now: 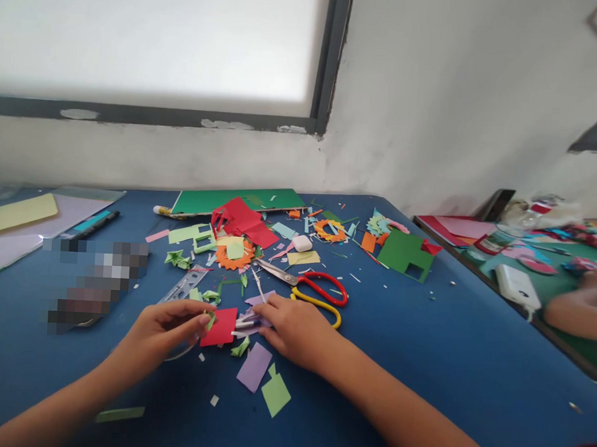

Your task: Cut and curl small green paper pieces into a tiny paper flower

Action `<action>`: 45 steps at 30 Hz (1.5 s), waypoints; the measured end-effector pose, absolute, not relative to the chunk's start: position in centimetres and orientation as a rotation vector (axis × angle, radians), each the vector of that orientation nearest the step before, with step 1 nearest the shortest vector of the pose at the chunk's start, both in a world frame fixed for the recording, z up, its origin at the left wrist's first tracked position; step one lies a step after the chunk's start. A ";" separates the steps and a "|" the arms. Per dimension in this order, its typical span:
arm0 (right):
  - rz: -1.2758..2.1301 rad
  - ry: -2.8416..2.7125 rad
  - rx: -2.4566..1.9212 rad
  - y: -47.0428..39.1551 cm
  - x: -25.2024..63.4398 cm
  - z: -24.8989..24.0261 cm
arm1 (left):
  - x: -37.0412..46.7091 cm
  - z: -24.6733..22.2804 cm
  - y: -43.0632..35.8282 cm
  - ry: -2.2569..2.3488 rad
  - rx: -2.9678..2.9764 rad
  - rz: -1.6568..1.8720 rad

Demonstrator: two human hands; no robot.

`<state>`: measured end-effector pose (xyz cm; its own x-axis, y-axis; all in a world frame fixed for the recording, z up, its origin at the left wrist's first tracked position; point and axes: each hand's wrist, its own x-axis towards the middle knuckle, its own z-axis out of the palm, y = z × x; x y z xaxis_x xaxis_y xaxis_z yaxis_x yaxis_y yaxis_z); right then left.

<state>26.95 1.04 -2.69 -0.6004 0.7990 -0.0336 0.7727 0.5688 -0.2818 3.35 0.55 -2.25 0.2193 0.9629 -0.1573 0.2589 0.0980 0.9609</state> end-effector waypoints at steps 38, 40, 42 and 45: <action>0.572 -2.666 -1.219 0.8 28.4 -2.4 | 4.1 -2.8 1.8 1.297 0.968 0.918; 0.578 -2.655 -1.199 0.7 28.4 -2.2 | 4.2 -2.8 1.8 1.310 0.972 0.916; 0.580 -2.635 -1.184 0.7 28.4 -2.2 | 4.2 -2.8 1.7 1.317 0.977 0.907; 0.573 -2.593 -1.201 0.9 28.4 -2.3 | 4.2 -2.9 1.7 1.318 0.983 0.896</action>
